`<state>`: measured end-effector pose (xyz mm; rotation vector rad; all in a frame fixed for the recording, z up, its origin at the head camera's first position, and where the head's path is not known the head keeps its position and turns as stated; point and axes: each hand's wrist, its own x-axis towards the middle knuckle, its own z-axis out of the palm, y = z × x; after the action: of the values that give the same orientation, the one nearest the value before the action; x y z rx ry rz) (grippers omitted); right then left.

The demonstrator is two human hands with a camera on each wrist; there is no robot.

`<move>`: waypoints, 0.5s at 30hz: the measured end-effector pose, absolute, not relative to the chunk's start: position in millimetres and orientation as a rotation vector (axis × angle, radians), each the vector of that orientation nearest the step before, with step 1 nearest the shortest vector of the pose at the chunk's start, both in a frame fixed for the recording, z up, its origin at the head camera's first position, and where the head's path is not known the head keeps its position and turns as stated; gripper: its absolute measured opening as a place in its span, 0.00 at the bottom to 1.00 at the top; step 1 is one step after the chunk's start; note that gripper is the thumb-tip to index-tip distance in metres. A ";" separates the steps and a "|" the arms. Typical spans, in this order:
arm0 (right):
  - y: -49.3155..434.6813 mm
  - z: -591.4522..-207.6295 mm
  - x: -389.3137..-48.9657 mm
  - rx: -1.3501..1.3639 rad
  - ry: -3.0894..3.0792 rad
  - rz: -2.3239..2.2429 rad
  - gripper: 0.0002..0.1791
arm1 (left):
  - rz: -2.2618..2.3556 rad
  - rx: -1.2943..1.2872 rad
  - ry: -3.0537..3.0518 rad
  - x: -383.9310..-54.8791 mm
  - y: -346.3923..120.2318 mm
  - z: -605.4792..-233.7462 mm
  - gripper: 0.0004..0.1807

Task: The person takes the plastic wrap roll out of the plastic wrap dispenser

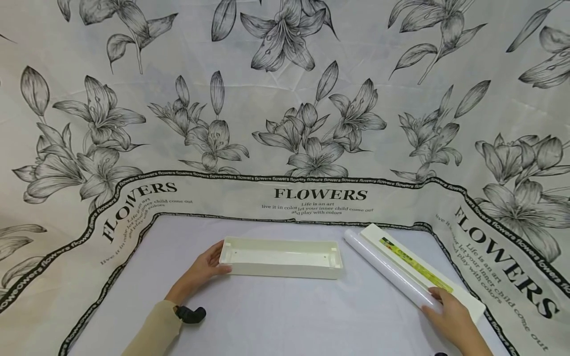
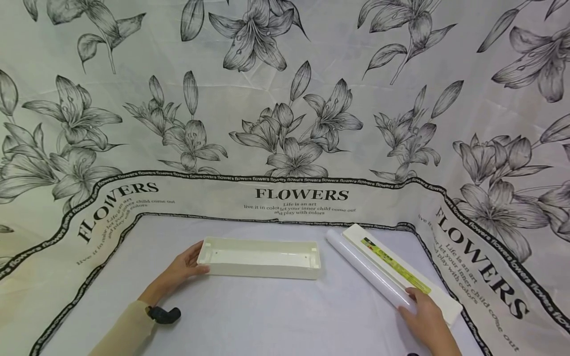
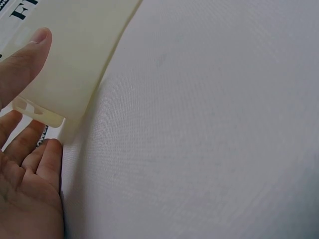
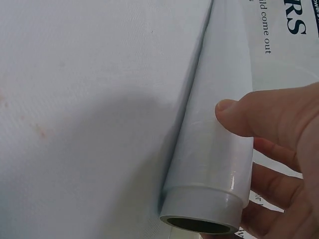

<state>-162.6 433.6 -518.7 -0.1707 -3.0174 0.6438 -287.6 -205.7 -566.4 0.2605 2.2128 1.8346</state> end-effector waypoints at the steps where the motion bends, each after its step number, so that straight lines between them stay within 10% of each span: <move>1: 432.5 -517.9 -162.6 -0.173 -3.012 0.645 0.37 | 1.836 0.259 2.211 -287.7 -205.5 -566.3 0.58; 15: 410.1 -513.5 -172.2 -0.074 -2.984 0.625 0.41 | 1.802 0.292 2.253 -292.5 -205.0 -559.7 0.59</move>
<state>-172.2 410.1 -513.5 -0.0740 -2.9837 0.6251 -292.5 -205.0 -559.7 0.2917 2.2530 1.8017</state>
